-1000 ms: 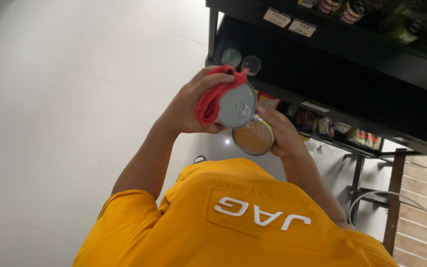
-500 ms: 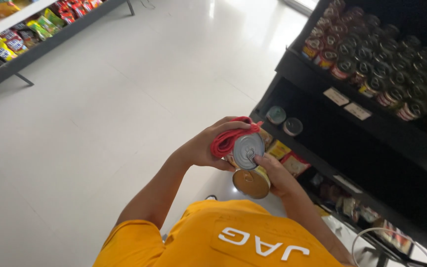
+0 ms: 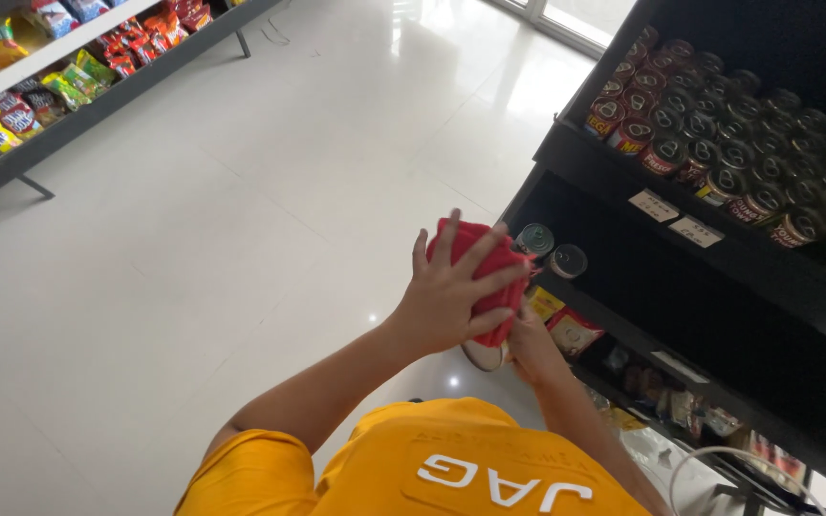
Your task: Wiping canned food items with a cloth and placing them onto grocery store shelves.
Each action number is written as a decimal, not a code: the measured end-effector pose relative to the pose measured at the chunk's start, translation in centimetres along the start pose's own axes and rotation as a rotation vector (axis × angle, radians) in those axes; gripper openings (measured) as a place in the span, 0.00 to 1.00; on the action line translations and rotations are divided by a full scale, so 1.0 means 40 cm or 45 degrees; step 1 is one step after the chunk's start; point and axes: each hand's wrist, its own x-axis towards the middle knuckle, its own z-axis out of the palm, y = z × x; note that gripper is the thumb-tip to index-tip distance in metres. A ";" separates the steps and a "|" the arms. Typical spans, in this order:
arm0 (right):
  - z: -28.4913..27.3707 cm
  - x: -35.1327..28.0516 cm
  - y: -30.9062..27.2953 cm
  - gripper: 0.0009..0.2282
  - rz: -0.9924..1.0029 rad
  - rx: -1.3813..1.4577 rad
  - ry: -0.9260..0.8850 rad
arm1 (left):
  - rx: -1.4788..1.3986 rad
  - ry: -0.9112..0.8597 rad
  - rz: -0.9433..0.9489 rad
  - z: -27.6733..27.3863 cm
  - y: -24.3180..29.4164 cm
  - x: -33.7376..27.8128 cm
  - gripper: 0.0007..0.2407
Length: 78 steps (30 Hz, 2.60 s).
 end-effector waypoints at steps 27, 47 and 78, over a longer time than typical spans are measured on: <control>-0.127 -0.085 0.085 0.24 -0.262 -0.399 0.195 | -0.795 -0.720 -0.688 -0.064 -0.031 0.199 0.30; -0.021 -0.150 -0.065 0.37 -0.067 -0.341 0.256 | -1.042 -0.402 -0.395 -0.067 0.029 0.149 0.45; -0.651 -0.950 -0.071 0.35 -0.190 -0.246 1.050 | -1.148 -0.994 0.202 0.425 1.101 0.362 0.20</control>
